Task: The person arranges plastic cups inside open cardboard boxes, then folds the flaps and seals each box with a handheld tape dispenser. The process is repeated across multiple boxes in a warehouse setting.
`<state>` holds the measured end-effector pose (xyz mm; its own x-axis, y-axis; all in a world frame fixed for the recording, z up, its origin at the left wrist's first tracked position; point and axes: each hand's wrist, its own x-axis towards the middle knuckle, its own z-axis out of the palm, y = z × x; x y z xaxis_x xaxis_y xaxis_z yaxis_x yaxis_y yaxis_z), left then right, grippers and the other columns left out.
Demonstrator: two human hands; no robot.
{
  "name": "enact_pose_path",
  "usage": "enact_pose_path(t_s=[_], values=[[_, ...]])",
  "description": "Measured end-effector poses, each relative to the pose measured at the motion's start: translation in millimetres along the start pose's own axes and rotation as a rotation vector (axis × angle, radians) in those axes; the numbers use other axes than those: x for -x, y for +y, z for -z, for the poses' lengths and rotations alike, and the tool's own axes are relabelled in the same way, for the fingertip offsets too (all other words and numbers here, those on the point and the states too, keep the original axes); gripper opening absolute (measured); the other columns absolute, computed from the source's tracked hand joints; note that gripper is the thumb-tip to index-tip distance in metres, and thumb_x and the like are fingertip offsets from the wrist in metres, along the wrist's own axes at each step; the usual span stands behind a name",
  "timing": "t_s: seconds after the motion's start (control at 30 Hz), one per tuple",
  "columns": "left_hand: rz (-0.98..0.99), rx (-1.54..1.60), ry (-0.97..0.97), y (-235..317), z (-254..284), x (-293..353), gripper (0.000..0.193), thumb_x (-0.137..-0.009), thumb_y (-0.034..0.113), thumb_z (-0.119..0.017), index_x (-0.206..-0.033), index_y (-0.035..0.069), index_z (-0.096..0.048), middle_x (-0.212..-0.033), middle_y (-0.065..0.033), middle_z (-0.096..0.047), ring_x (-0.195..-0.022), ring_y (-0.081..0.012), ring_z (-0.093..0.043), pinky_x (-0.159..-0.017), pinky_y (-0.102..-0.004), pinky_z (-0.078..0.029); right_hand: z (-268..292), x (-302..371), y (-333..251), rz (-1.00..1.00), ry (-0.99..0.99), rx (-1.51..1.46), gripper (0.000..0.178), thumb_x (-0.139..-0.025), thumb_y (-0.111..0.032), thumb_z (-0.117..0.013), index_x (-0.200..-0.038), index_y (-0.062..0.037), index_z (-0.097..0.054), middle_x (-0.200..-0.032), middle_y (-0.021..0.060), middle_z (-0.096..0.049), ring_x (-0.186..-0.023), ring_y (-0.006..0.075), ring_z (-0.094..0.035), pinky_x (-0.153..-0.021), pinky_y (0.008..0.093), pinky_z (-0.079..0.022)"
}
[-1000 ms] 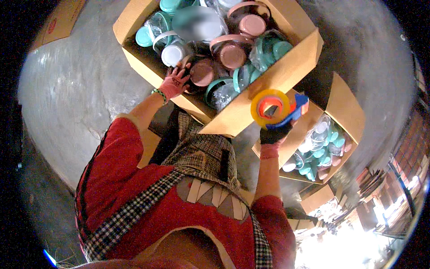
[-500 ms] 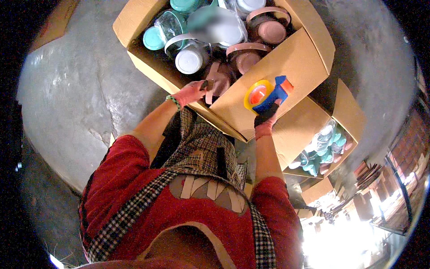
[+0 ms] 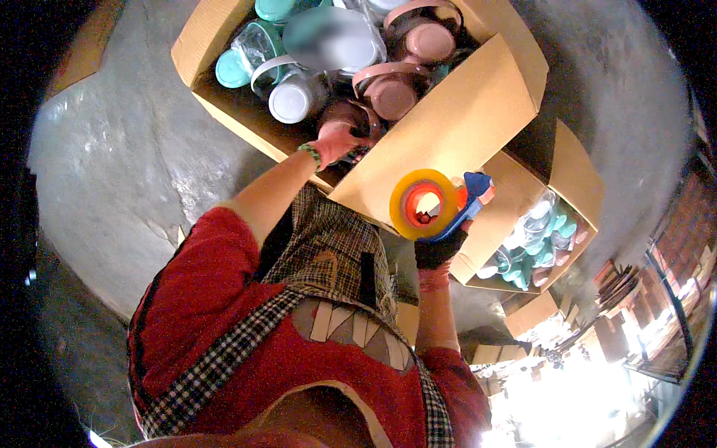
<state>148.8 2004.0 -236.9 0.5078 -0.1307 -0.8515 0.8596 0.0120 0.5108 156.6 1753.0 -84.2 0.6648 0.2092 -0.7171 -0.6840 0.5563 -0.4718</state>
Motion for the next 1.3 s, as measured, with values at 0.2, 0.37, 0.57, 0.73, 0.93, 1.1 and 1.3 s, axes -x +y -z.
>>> enact_pose_path(t_s=[0.2,0.37,0.57,0.73,0.93,1.1,1.3], values=[[-0.529,-0.596,0.653,72,52,17,0.064,-0.067,0.025,-0.062,-0.118,-0.001,-0.033,-0.116,-0.0237,-0.038,-0.104,-0.0362,-0.040,-0.088,-0.0384,-0.035,6,15,5,-0.062,0.019,-0.027,0.059,-0.081,-0.054,-0.036,-0.122,-0.0116,-0.034,-0.116,0.0061,-0.045,-0.101,0.0227,-0.047,-0.085,0.0391,-0.041],[-0.834,-0.743,0.511,45,7,-40,0.042,-0.076,0.028,-0.047,-0.108,0.002,-0.046,-0.113,-0.0153,-0.045,-0.110,-0.0317,-0.037,-0.092,-0.0462,-0.027,-16,25,8,-0.039,0.336,-0.077,0.059,-0.079,-0.058,-0.033,-0.112,-0.0098,-0.043,-0.085,0.0093,-0.058,-0.072,0.0265,-0.058,-0.075,0.0428,-0.046],[-0.727,-1.255,0.241,58,1,-12,0.045,-0.078,0.031,-0.046,-0.115,0.005,-0.043,-0.126,-0.0189,-0.032,-0.115,-0.0349,-0.032,-0.096,-0.0450,-0.026,27,52,-17,-0.100,0.130,-0.165,0.063,-0.080,-0.053,-0.038,-0.122,-0.0079,-0.034,-0.121,0.0103,-0.041,-0.107,0.0278,-0.043,-0.091,0.0436,-0.034],[-0.791,-0.844,0.898,164,70,-84,0.071,-0.069,0.044,-0.056,-0.119,-0.001,-0.031,-0.122,-0.0208,-0.035,-0.114,-0.0343,-0.031,-0.091,-0.0430,-0.030,29,57,-27,0.010,0.177,0.158,0.065,-0.079,-0.058,-0.031,-0.122,-0.0089,-0.034,-0.119,0.0119,-0.041,-0.106,0.0273,-0.043,-0.091,0.0435,-0.034],[-0.693,-1.205,0.394,133,6,-118,0.041,-0.076,0.037,-0.043,-0.107,0.011,-0.048,-0.114,-0.0126,-0.045,-0.112,-0.0322,-0.034,-0.090,-0.0481,-0.028,98,74,-17,0.088,0.214,0.375,0.065,-0.078,-0.034,-0.051,-0.127,-0.0094,-0.017,-0.122,0.0098,-0.035,-0.105,0.0200,-0.043,-0.091,0.0361,-0.036],[-0.772,-1.312,0.428,86,-27,-53,0.039,-0.078,0.029,-0.039,-0.113,0.012,-0.045,-0.117,-0.0193,-0.038,-0.114,-0.0327,-0.031,-0.093,-0.0500,-0.023,62,62,-27,0.297,0.216,0.947,0.076,-0.073,-0.019,-0.062,-0.129,-0.0095,-0.011,-0.121,0.0095,-0.035,-0.105,0.0196,-0.042,-0.091,0.0356,-0.036],[-0.740,-0.408,0.346,49,-70,58,0.059,-0.078,0.024,-0.053,-0.126,0.005,-0.025,-0.122,-0.0213,-0.035,-0.118,-0.0343,-0.027,-0.096,-0.0385,-0.024,26,45,-38,0.483,0.240,1.036,0.070,-0.073,-0.025,-0.061,-0.126,-0.0076,-0.018,-0.118,0.0093,-0.038,-0.103,0.0196,-0.044,-0.089,0.0355,-0.038]])
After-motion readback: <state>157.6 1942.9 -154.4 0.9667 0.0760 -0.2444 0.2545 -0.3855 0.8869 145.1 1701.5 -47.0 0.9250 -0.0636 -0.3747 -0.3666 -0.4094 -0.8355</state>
